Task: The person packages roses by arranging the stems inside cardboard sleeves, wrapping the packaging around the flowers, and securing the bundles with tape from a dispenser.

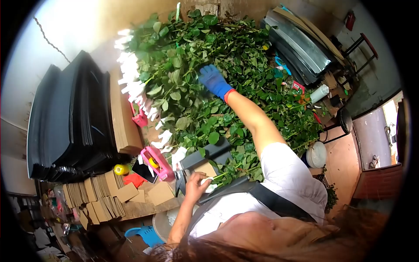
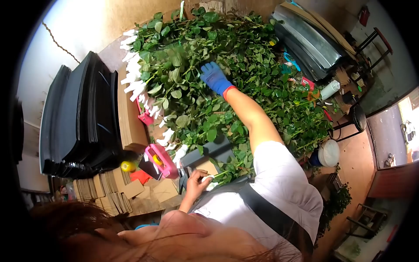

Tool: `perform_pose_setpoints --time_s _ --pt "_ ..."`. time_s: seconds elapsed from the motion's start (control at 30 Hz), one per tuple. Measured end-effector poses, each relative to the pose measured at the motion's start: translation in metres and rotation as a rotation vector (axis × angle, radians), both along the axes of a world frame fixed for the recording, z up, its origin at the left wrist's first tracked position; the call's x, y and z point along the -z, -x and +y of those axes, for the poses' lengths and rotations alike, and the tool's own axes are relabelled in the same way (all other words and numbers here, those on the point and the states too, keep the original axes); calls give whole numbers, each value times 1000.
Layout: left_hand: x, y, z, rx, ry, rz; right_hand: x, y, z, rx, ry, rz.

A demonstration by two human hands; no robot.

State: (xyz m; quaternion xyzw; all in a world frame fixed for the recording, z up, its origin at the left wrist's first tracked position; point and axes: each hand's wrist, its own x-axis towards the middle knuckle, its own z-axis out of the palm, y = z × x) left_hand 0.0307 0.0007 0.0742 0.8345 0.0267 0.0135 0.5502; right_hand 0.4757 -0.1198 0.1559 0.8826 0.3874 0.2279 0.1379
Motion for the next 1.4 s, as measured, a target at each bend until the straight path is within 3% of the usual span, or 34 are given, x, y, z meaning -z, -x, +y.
perform_pose_setpoints --time_s 0.13,0.27,0.4,0.5,0.53,0.6,0.63,0.7,0.77,0.8,0.87,0.93,0.97,1.07,1.1,1.17,1.27,1.37,1.4 --pt "0 -1 1 -6 1 -10 -27 0 -23 -196 -118 241" --pt "-1 -2 0 -11 14 -21 -97 42 -58 -572 -489 72" --pt "-4 -4 3 46 20 -46 -149 162 -84 -681 -360 280" --pt "-1 2 6 26 194 177 -132 210 -140 -593 -70 371" --pt "33 5 12 19 116 371 -120 220 -163 -439 57 476" --pt "47 9 11 -20 301 222 -99 232 -190 -117 245 641" --pt "17 2 6 -34 217 127 -83 237 -200 -32 296 692" --pt "6 2 1 -56 278 119 -46 242 -213 129 408 781" --pt "-1 0 1 -31 317 89 -18 249 -216 154 513 823" --pt "-4 -1 3 -11 190 5 -13 251 -211 188 539 889" --pt "0 0 6 38 119 15 -12 244 -213 184 550 864" --pt "-2 -4 5 60 71 -55 -57 223 -191 201 515 883" --pt "-7 -4 4 64 18 -42 -80 208 -169 188 347 852" --pt "-9 -4 4 64 30 27 -76 133 -117 -313 -422 333" --pt "-3 -5 4 57 24 -1 -95 108 -89 -310 -453 309" --pt "-8 -5 4 50 5 33 -83 38 -43 -336 -524 -23" --pt "-8 -5 4 41 -8 26 -55 -24 -4 -131 -254 -285" --pt "-14 -5 3 3 -83 15 -70 -9 7 -99 -243 53" --pt "-12 -6 5 -1 -125 -23 -74 -1 0 -298 -429 -15"
